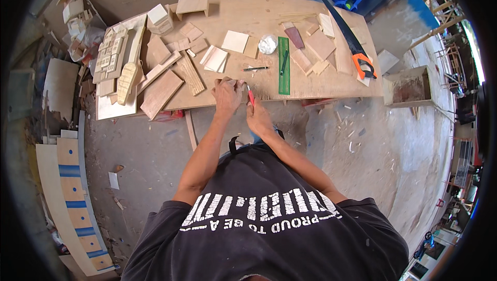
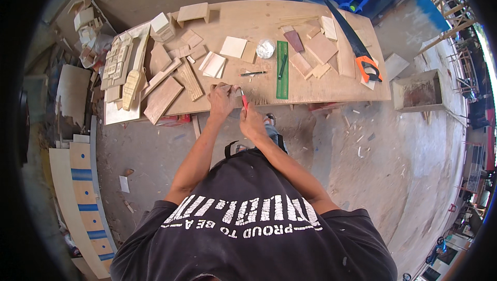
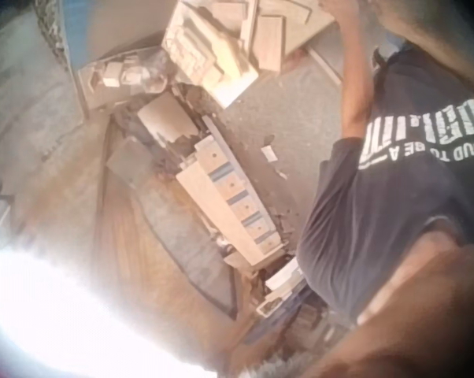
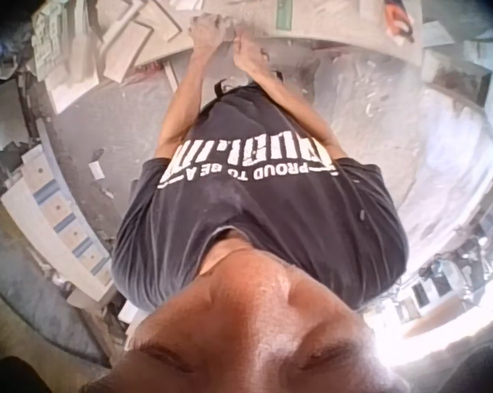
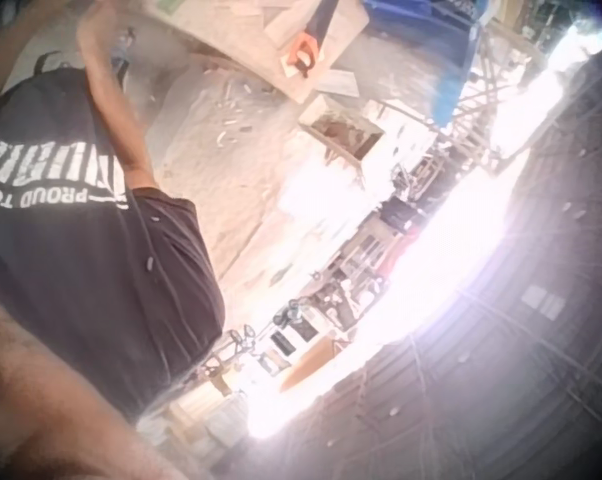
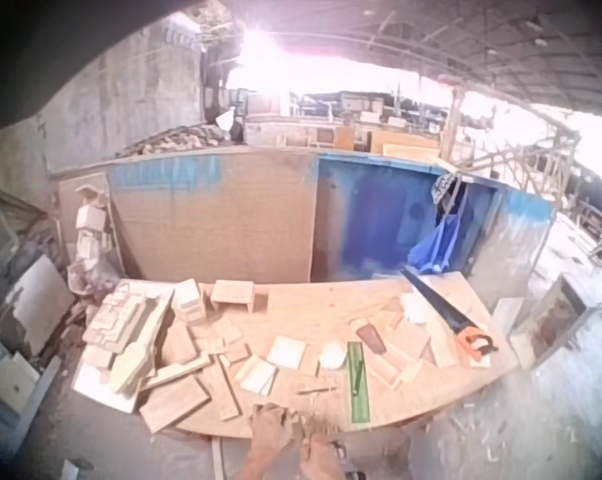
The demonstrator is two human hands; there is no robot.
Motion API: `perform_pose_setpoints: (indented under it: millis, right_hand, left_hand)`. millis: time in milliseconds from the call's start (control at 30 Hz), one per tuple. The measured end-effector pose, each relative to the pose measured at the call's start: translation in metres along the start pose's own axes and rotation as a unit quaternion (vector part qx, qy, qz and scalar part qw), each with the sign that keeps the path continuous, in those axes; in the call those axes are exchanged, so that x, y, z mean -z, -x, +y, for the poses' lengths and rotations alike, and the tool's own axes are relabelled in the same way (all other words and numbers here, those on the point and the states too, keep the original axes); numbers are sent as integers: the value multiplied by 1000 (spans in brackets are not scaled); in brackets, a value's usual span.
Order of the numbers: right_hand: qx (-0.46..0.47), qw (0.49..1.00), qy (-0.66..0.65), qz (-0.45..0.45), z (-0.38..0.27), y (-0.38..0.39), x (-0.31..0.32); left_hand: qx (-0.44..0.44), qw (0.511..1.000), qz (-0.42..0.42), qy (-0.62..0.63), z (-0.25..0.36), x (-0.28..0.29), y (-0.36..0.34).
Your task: The person saws a wooden board on a workbench, arranges various wood pieces including model house parts, and applies glue to a thin wooden strip with a toothpick.
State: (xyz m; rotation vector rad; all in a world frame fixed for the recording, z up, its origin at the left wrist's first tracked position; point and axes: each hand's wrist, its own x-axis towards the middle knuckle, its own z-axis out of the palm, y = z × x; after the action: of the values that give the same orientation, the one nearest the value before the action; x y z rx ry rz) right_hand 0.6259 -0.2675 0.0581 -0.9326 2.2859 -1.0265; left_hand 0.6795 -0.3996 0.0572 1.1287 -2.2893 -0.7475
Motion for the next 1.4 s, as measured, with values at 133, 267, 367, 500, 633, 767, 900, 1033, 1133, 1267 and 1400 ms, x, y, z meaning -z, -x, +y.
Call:
perform_pose_setpoints:
  millis: [133, 267, 367, 500, 633, 767, 900, 1033, 1133, 1267, 1400]
  right_hand:
    - [-40, 999, -5, -26, -14, 3, 2]
    - [-28, 999, 22, -21, 2, -1, -9]
    - [-24, 994, 45, -101, 25, -11, -34]
    - [18, 975, 159, -155, 45, 2, -43]
    - [-65, 977, 126, -161, 45, 12, 9]
    - [-120, 992, 21, -11, 55, -14, 44]
    - [-75, 993, 61, 73, 64, -50, 88]
    - [-76, 986, 94, 119, 98, -96, 127]
    - [-70, 964, 180, 180, 114, -130, 158]
    - [-13, 930, 291, 224, 137, -161, 175]
    - [72, 954, 253, 144, 75, -142, 166]
  left_hand:
    - [-6, 1000, 11, 7, 1, 0, 3]
    - [-19, 1000, 24, -3, 1, 0, 7]
    - [-44, 999, 26, -13, 3, 2, 6]
    - [-23, 999, 17, 16, 0, 1, 13]
    - [-30, 998, -26, -38, 5, 12, 2]
    - [-65, 988, 19, -142, 7, 12, -8]
    - [-41, 989, 44, -137, -2, -4, -22]
    - [44, 993, 54, -95, -14, -12, -33]
    - [146, 986, 79, 15, -19, -13, -33]
    - [254, 958, 53, 119, -30, -7, -15]
    - [289, 951, 22, 108, -14, 11, 0]
